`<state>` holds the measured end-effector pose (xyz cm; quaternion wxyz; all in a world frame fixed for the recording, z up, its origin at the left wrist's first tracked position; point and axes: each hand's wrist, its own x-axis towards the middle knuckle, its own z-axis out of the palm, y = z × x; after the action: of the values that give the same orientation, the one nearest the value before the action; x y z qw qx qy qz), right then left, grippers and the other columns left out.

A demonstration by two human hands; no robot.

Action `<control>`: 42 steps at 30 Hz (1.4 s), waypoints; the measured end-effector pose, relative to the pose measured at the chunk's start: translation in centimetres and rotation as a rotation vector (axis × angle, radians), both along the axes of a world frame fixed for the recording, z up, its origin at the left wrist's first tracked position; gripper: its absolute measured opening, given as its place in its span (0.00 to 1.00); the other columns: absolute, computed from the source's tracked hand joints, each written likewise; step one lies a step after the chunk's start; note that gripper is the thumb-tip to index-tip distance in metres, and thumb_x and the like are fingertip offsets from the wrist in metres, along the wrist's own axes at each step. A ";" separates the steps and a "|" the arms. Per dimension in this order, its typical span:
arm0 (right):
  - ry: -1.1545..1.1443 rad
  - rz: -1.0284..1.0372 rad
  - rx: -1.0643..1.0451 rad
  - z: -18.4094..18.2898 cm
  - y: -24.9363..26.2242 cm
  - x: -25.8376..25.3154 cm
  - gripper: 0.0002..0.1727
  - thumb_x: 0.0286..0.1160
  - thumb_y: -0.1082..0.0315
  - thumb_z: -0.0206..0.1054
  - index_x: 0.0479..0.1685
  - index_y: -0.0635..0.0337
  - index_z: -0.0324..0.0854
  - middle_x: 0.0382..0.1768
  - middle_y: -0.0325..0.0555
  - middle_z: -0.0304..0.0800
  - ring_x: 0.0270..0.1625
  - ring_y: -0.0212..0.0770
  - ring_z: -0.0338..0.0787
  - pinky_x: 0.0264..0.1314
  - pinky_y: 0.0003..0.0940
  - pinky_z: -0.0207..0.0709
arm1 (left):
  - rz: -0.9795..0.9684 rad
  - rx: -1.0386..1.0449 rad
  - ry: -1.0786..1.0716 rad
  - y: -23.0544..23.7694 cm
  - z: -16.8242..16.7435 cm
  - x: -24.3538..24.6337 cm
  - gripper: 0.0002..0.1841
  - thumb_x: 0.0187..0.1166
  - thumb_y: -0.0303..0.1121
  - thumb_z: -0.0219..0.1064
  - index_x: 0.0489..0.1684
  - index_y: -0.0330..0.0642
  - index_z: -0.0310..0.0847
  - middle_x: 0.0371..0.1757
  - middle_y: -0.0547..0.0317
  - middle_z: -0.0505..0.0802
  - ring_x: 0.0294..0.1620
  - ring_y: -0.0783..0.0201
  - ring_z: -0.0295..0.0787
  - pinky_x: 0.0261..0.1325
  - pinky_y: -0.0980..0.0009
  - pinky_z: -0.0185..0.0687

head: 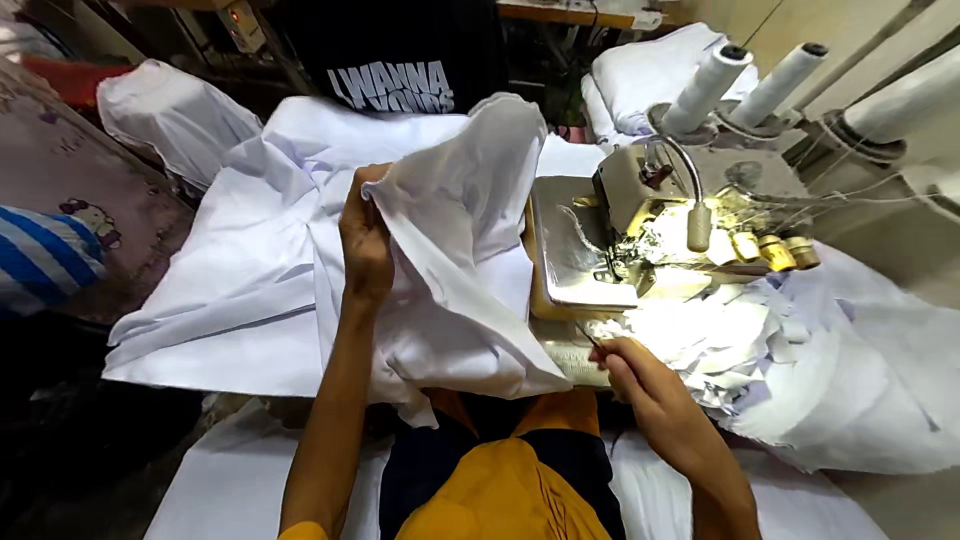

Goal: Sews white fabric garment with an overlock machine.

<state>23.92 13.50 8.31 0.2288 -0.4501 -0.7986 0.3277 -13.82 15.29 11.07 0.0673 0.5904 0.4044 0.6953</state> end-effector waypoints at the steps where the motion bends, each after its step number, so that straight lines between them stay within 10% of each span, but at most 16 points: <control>1: -0.079 -0.066 0.086 -0.8 -0.3 0.6 0.26 0.92 0.52 0.43 0.55 0.57 0.86 0.44 0.43 0.88 0.38 0.36 0.87 0.40 0.38 0.84 | -0.046 -0.041 -0.032 -0.9 0.2 1.0 0.17 0.93 0.33 0.50 0.75 0.56 0.73 0.67 0.80 0.84 0.69 0.83 0.79 0.73 0.77 0.77; 3: -0.212 -0.153 0.222 -2.3 -0.6 0.9 0.25 0.90 0.54 0.46 0.52 0.58 0.88 0.42 0.49 0.88 0.39 0.46 0.90 0.38 0.49 0.85 | -0.176 -0.074 -0.090 -1.8 0.9 3.6 0.14 0.90 0.39 0.56 0.66 0.68 0.81 0.60 0.89 0.88 0.62 0.88 0.82 0.66 0.81 0.80; 6: -0.385 -0.190 0.340 -3.7 -0.6 0.6 0.18 0.84 0.58 0.57 0.53 0.61 0.87 0.43 0.58 0.86 0.31 0.55 0.90 0.27 0.54 0.84 | -0.421 -0.066 0.291 -2.3 1.5 7.5 0.14 0.87 0.35 0.56 0.56 0.46 0.88 0.50 0.61 0.92 0.53 0.70 0.87 0.60 0.70 0.83; 11: -0.447 -0.283 0.405 -3.8 0.3 0.5 0.26 0.76 0.53 0.67 0.68 0.60 0.83 0.47 0.66 0.85 0.36 0.64 0.91 0.29 0.59 0.84 | -0.505 -0.412 0.875 -5.1 0.8 11.5 0.13 0.90 0.40 0.59 0.62 0.52 0.85 0.49 0.56 0.90 0.41 0.58 0.91 0.37 0.59 0.86; 17: 0.021 -0.219 0.030 -2.2 1.2 -0.8 0.28 0.90 0.48 0.49 0.65 0.60 0.84 0.49 0.47 0.92 0.48 0.39 0.92 0.54 0.45 0.86 | 0.208 -0.621 0.553 -4.4 0.8 9.3 0.30 0.85 0.57 0.60 0.72 0.40 0.79 0.58 0.49 0.91 0.54 0.54 0.89 0.55 0.56 0.87; 21: 0.339 -0.286 -0.076 -1.8 1.6 -3.5 0.15 0.86 0.57 0.62 0.45 0.61 0.85 0.27 0.34 0.85 0.27 0.25 0.83 0.33 0.25 0.81 | 0.114 -0.748 0.604 -3.6 -1.6 8.8 0.28 0.83 0.55 0.64 0.66 0.39 0.84 0.54 0.47 0.93 0.56 0.48 0.89 0.61 0.46 0.84; 27: 0.620 -0.359 -0.061 -1.2 1.0 -4.0 0.09 0.85 0.67 0.62 0.40 0.56 0.87 0.26 0.25 0.89 0.27 0.19 0.86 0.30 0.17 0.83 | -0.250 -0.310 0.350 -7.6 -0.2 7.9 0.09 0.84 0.29 0.66 0.51 0.35 0.89 0.48 0.55 0.95 0.49 0.69 0.92 0.56 0.71 0.88; 31: 0.772 -0.356 -0.085 -0.1 -0.2 -3.2 0.13 0.89 0.70 0.56 0.38 0.52 0.86 0.26 0.22 0.89 0.27 0.17 0.85 0.32 0.14 0.81 | 0.553 -0.662 0.229 -10.7 -1.7 0.6 0.30 0.80 0.47 0.72 0.76 0.41 0.74 0.69 0.49 0.88 0.68 0.53 0.86 0.65 0.50 0.84; 33: 0.775 -0.342 -0.083 0.2 -0.6 -3.5 0.14 0.89 0.71 0.55 0.37 0.53 0.86 0.25 0.22 0.88 0.25 0.17 0.83 0.31 0.13 0.80 | 0.676 -0.793 0.299 -10.7 -4.5 -2.5 0.31 0.78 0.49 0.74 0.71 0.34 0.75 0.65 0.36 0.85 0.65 0.36 0.82 0.63 0.36 0.78; 37: 0.739 -0.223 -0.077 0.6 -1.1 -4.5 0.12 0.88 0.70 0.56 0.42 0.54 0.87 0.30 0.24 0.91 0.32 0.19 0.89 0.39 0.16 0.86 | 0.602 -0.531 0.273 -12.7 -4.7 -3.4 0.11 0.84 0.33 0.66 0.55 0.36 0.85 0.52 0.48 0.91 0.51 0.56 0.90 0.56 0.55 0.87; 42: 0.496 0.204 -0.134 0.9 -3.8 -3.9 0.11 0.84 0.55 0.65 0.34 0.41 0.89 0.22 0.19 0.85 0.23 0.14 0.80 0.26 0.13 0.78 | 0.388 -0.063 -0.556 -26.5 -4.4 -5.2 0.16 0.86 0.32 0.54 0.64 0.61 0.80 0.57 0.76 0.92 0.57 0.77 0.88 0.61 0.72 0.86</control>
<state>20.01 9.69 9.25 0.3529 -0.2877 -0.7359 0.5011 -19.02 -11.23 6.67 0.0594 0.2879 0.4967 0.8166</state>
